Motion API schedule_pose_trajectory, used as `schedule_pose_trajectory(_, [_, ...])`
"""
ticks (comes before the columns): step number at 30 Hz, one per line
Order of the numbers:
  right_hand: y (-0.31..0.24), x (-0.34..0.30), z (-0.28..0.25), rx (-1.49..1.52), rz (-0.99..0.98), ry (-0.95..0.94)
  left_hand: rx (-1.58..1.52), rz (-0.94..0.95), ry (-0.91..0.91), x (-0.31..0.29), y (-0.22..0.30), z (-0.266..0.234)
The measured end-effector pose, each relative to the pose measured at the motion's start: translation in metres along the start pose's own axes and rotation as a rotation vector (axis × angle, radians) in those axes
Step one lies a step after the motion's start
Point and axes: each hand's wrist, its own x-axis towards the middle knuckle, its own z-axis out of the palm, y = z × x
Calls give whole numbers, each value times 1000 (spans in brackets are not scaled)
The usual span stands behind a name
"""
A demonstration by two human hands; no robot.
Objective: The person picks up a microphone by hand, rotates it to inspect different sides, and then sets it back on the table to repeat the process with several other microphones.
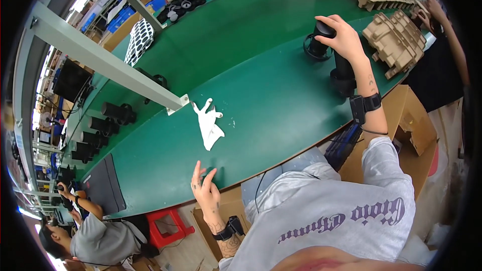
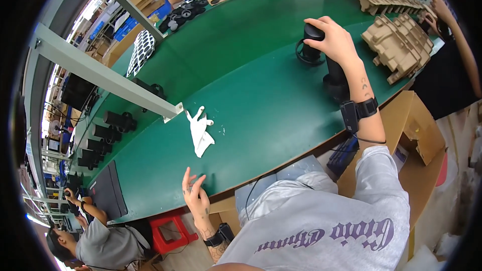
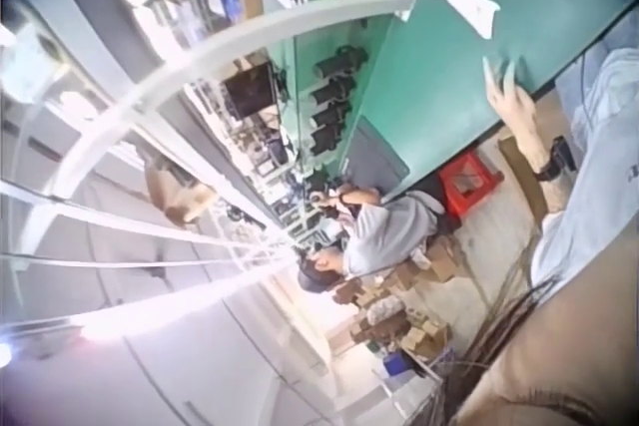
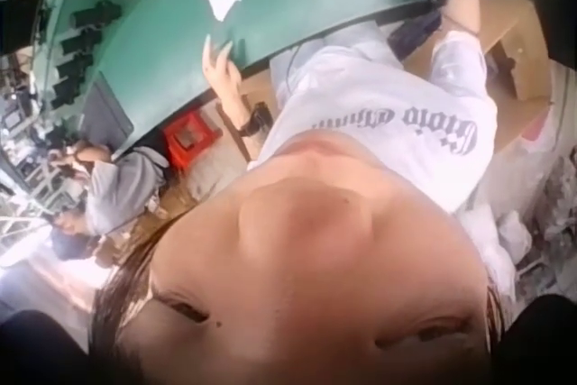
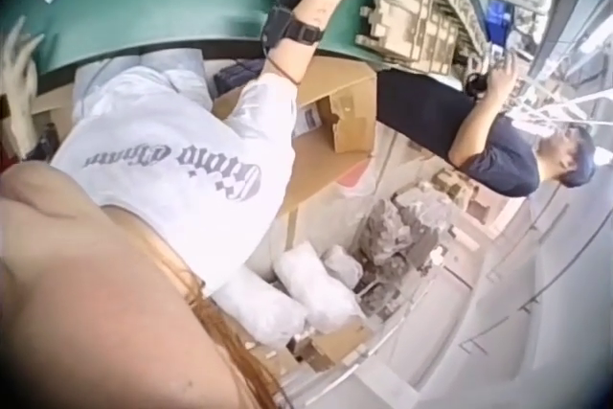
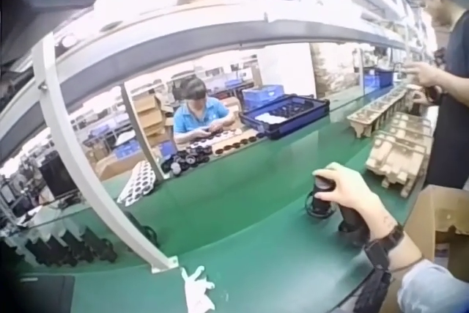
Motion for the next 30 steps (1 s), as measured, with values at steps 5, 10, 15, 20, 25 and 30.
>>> schedule_pose_trajectory(5, [-12, -16, -8, -1, 134, 272, 61, 10, 34, 10, -11, -7])
schedule_pose_trajectory(10, [-3, -40, 4, -35, -130, 487, 61, -70, 109, 20, -35, -14])
schedule_pose_trajectory(15, [-25, -36, -6, -80, -323, 413, 135, -108, 145, 25, -62, -23])
schedule_pose_trajectory(20, [-120, -24, 22, 512, -445, 519, 157, -290, 235, 16, -73, -19])
schedule_pose_trajectory(25, [-252, 67, 95, 854, -292, 49, 304, -306, 231, 17, -69, -19])
schedule_pose_trajectory(30, [-320, 156, 207, 627, -686, 26, 246, -268, 229, 27, -64, -13])
